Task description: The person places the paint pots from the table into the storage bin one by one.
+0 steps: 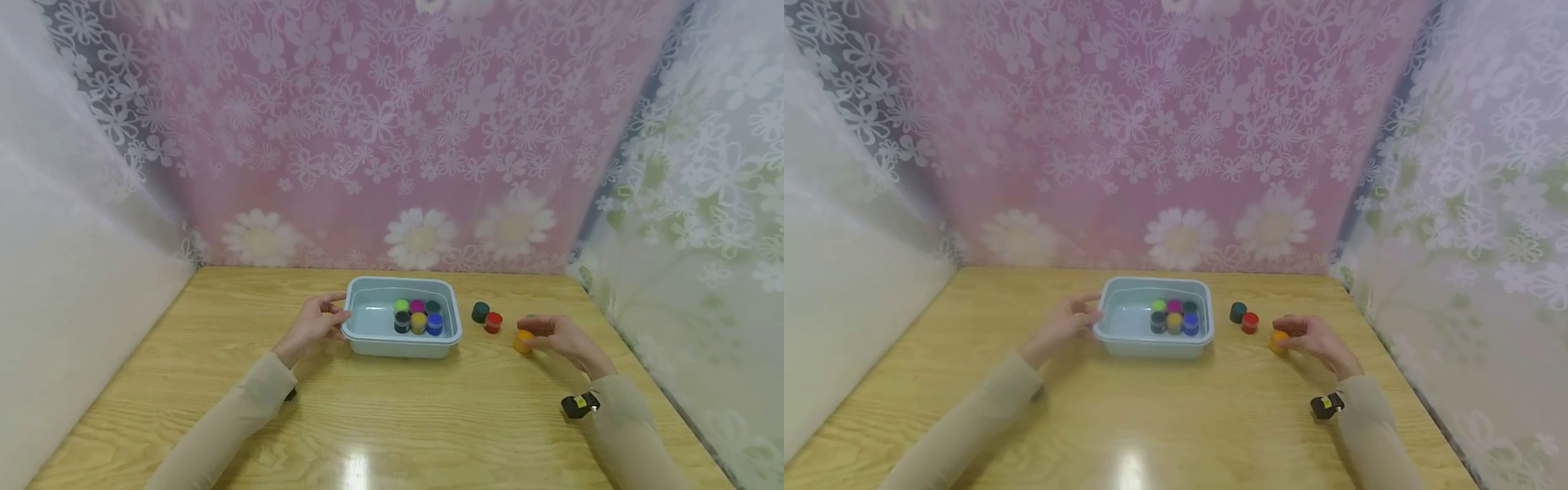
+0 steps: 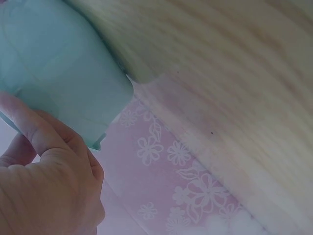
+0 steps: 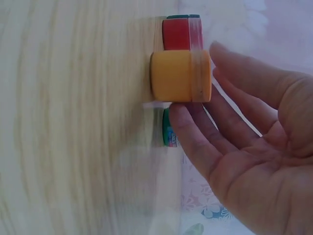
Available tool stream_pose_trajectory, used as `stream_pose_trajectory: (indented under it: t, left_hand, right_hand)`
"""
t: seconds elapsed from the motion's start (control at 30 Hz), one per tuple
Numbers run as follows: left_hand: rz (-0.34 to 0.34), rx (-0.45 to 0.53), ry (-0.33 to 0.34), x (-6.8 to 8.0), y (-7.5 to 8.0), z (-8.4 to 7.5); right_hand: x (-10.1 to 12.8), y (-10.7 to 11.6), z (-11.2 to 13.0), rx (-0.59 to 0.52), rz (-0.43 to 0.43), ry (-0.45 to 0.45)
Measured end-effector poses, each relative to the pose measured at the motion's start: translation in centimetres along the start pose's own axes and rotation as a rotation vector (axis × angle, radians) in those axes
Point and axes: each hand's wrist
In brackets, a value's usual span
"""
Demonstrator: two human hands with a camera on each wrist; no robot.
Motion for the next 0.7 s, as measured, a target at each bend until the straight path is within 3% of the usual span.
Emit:
stream_pose_trajectory:
  t: [0.27,0.7]
  left_hand:
    - [0.000,-0.019,0.004,0.0,0.0,-0.2]
    - [0.009,-0.007,-0.001,0.4,-0.1,-0.5]
  right_hand:
    - [0.0,0.1,-0.9,-0.091,0.057,-0.020]
    - [-0.3,0.1,-1.5,-0.011,0.011,-0.038]
Point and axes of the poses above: each hand's wrist, its own x-axis away from the middle knuckle, its own y-axis out of the back of the hand, z = x × y, and after that the axes turned 3 degrees about -z, right-handed
